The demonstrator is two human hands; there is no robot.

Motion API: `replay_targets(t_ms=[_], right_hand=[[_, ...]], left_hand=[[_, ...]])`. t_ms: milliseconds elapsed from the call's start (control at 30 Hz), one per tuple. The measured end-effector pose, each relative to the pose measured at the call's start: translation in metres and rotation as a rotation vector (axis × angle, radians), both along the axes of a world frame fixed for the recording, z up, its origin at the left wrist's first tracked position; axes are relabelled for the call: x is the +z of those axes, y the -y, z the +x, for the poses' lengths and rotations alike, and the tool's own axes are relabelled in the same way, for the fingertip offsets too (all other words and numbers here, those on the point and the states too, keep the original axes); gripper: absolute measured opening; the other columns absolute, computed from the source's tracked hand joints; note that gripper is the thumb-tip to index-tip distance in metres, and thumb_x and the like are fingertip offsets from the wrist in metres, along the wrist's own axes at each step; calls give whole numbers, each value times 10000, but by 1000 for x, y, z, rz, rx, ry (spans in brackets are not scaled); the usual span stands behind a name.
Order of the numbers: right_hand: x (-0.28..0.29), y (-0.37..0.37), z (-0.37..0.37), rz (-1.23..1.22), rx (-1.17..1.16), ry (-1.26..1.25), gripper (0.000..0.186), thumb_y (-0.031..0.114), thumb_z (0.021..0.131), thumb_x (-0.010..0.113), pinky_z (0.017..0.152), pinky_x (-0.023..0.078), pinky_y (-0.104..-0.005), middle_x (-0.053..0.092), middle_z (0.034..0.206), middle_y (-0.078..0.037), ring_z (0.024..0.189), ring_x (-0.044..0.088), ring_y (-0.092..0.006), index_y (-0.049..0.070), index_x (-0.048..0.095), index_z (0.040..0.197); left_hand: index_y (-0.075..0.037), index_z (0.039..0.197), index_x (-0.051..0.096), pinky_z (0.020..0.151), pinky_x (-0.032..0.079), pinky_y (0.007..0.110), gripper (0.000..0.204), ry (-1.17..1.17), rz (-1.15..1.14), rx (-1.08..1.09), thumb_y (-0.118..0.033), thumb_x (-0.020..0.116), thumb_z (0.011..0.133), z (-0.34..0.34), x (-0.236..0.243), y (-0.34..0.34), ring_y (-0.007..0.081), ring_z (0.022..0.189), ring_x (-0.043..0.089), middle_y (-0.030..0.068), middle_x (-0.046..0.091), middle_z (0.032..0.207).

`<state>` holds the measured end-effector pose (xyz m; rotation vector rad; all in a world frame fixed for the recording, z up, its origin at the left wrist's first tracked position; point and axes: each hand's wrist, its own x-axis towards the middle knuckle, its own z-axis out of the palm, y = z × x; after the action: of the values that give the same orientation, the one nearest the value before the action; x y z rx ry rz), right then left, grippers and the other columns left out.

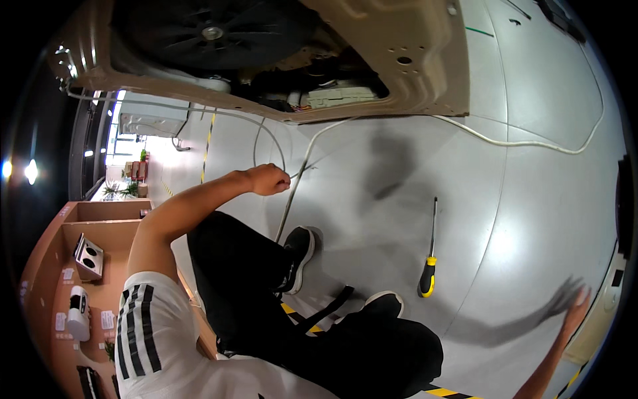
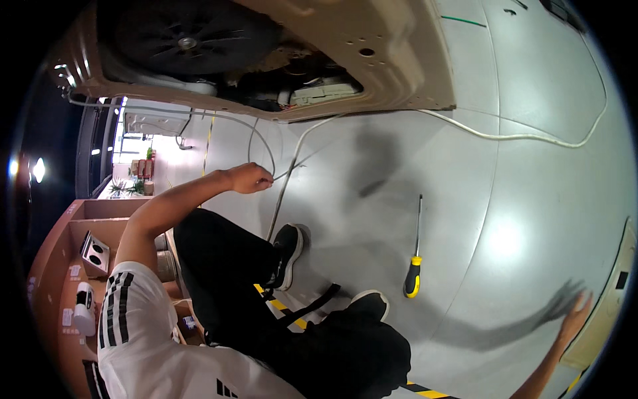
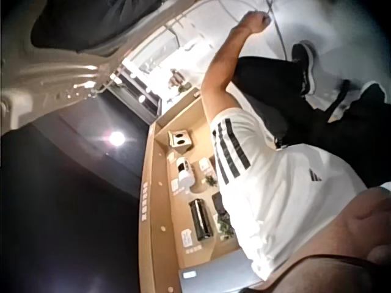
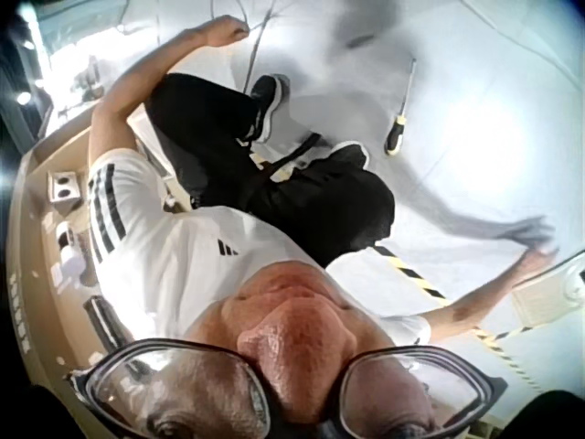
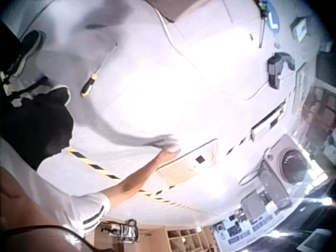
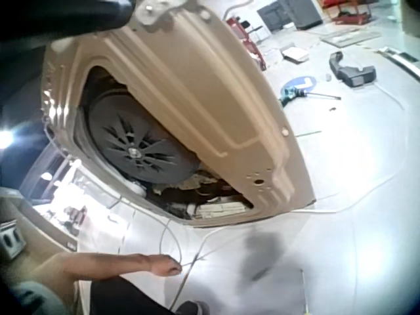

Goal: The person unscrews a panel from the back of a washing machine using a screwdriver, removes the panel and sets it on the floor, then uses an impact driver to loosen a bolt on the drum motor before walking to a tool cart to pick up a socket.

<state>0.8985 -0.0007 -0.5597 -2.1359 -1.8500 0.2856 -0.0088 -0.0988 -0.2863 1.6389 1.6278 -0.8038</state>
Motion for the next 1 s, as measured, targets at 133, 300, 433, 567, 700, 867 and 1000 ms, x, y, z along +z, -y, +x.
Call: replay_targets(t_ms=[133, 300, 433, 567, 700, 867, 1000], right_hand=[[63, 57, -198, -113, 113, -457, 354, 155, 915, 523, 904, 423, -312, 562, 1174, -168, 1070, 542, -223, -23, 504, 1220], [115, 123, -383, -506, 380, -510, 301, 281, 813, 635, 575, 457, -329, 617, 717, -121, 609, 580, -228, -10, 610, 887], [99, 147, -446, -317, 423, -258, 447, 372, 716, 709, 613, 478, -411, 606, 851, -140, 684, 606, -328, 43, 546, 971], [76, 152, -463, -278, 390, -128, 420, 341, 697, 709, 611, 481, -448, 588, 897, -147, 718, 605, -357, 53, 523, 940], [76, 157, -470, -301, 352, -61, 321, 303, 742, 647, 635, 485, -446, 620, 821, -150, 731, 613, -343, 44, 559, 909], [113, 172, -503, -420, 160, -447, 279, 245, 835, 552, 603, 495, -390, 630, 730, -182, 663, 637, -306, -9, 546, 949], [97, 203, -521, -475, -85, -844, 216, 196, 882, 490, 395, 425, -300, 584, 641, -98, 447, 540, -160, 14, 503, 999]], left_hand=[[-53, 867, 629, 733, 463, 430, 221, 15, 60, -67, -245, 523, 840, -28, -14, 0, 353, 827, 593, 163, 637, 846], [-61, 882, 623, 736, 473, 419, 217, -74, 100, -233, -250, 518, 855, -25, -16, -21, 327, 853, 598, 137, 632, 873], [-71, 806, 621, 820, 439, 394, 156, -164, 379, -485, -208, 545, 804, -31, -8, -33, 277, 865, 586, 105, 617, 842], [-85, 723, 624, 923, 369, 383, 82, -293, 726, -722, -155, 584, 707, -54, 4, -36, 229, 890, 559, 74, 601, 814], [-80, 744, 652, 964, 328, 427, 108, -430, 998, -880, -122, 573, 683, -75, 17, -44, 227, 915, 546, 54, 597, 828], [-71, 847, 679, 978, 312, 455, 179, -585, 1033, -904, -148, 552, 748, -81, 3, -57, 234, 973, 522, 71, 614, 892], [-64, 913, 683, 922, 343, 457, 218, -668, 715, -772, -186, 556, 785, -59, 13, -72, 230, 986, 518, 89, 627, 949]])
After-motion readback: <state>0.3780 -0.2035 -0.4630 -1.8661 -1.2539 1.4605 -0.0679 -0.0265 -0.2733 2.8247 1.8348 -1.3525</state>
